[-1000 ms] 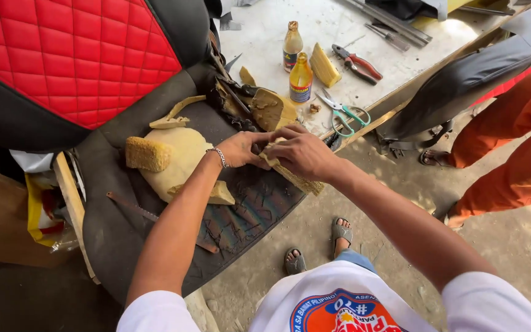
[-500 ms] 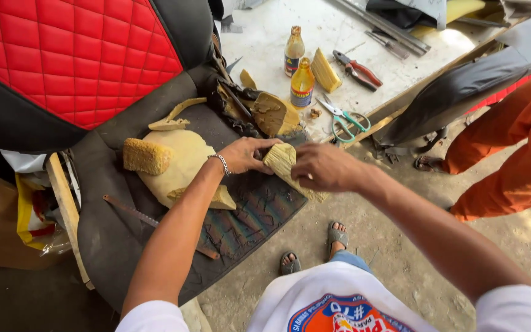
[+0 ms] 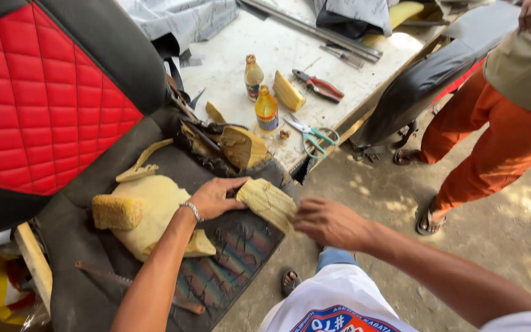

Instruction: Applying adhesive to foam inserts and attaching them to a chair frame to build up the seat cushioning.

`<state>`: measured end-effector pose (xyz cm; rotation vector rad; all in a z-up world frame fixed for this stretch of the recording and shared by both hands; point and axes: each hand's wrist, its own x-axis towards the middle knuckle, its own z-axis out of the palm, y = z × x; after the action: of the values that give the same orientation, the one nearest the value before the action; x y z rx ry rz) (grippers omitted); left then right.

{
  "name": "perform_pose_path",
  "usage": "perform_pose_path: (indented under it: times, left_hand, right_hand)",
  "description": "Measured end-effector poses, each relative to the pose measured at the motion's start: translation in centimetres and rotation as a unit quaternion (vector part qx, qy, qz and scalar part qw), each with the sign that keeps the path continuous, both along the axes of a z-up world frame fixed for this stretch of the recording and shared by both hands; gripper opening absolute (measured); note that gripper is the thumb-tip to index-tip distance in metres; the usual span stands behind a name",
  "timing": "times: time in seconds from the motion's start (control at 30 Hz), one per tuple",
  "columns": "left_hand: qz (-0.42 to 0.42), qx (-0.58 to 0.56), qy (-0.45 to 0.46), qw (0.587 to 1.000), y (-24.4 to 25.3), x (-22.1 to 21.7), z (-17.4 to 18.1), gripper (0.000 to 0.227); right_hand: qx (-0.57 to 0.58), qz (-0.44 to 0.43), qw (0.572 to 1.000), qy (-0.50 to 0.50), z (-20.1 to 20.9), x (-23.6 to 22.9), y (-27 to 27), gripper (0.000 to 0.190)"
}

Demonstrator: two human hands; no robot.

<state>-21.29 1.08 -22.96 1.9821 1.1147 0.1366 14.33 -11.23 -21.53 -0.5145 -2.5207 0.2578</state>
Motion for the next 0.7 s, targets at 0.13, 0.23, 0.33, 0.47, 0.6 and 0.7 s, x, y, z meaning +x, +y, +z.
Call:
perform_pose_path:
  times: [0.13, 0.23, 0.33, 0.47, 0.6, 0.7]
  left_hand:
    - [-0.011, -0.054, 0.013, 0.998, -1.3, 1.1, 6.2, 0.093]
    - [0.033, -0.128, -0.071, 0.989, -0.9, 0.5, 7.6, 0.102]
    - [0.092, -0.141, -0.184, 0.968, -1.3, -0.8, 7.6, 0.099]
    - [0.248, -0.125, -0.277, 0.920, -2.8, -1.7, 9.5, 0.095]
    - [0.418, -0.129, -0.212, 0.874, -4.1, -1.1, 12.1, 0.089]
    - [0.499, -0.102, -0.198, 0.837, -4.9, -0.9, 11.4, 0.084]
  right_hand:
    - [-0.127, -0.014, 0.991, 0.033, 4.4, 3.7, 6.1, 0.010]
    - [-0.130, -0.144, 0.976, 0.103, 4.7, 4.9, 16.5, 0.022]
    - [-0.077, -0.152, 0.978, 0.120, 2.5, 4.0, 26.1, 0.019]
    - [-0.024, -0.147, 0.987, 0.057, -0.3, 1.3, 35.2, 0.020]
    - [0.012, -0.059, 0.998, -0.018, -3.9, -0.6, 40.4, 0.032]
    - [0.073, -0.016, 0.996, -0.046, -5.2, -1.4, 40.9, 0.028]
